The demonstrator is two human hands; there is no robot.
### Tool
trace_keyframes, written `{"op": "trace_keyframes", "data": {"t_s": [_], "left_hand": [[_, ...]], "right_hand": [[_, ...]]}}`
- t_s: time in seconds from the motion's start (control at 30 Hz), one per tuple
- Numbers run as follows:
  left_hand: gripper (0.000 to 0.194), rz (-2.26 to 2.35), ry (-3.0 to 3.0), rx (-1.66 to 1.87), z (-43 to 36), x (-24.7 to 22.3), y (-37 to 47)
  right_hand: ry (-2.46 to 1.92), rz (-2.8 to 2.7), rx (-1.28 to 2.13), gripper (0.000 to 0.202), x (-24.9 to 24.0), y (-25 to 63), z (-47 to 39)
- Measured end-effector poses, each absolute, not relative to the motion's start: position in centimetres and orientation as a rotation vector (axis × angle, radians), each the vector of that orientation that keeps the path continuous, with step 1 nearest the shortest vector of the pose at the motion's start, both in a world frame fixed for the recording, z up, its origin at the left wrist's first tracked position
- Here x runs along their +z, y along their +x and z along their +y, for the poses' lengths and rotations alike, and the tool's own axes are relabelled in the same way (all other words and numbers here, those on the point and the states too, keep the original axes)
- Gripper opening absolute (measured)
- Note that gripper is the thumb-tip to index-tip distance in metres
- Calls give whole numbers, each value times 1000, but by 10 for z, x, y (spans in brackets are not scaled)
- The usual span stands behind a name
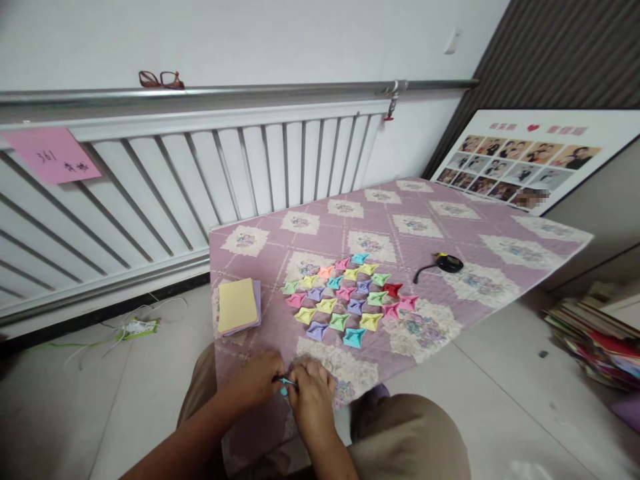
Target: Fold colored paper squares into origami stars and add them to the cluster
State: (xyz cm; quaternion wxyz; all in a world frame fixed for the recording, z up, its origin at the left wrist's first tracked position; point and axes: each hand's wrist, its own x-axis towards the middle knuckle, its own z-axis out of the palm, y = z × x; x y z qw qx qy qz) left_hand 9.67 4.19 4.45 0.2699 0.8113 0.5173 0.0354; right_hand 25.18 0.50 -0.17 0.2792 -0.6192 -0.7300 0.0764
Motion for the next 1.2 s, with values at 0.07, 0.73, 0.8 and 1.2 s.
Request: {"op": "trace_keyframes", "data": {"t_s": [0.07,0.73,0.8,1.2], "left_hand": [[1,1383,2203,102,41,45,97],[11,1495,2593,249,11,-1,90],[10,1524,2540,276,7,-3,90],[11,1750,2097,415,0,16,93]], "right_hand": [[-1621,-1949,299,12,1,253,5],[-1452,-2175,228,16,-2,259,5],[-1455,-2156,306,20,-2,261,3],[-1522,-2116,304,10,0,267,5]]}}
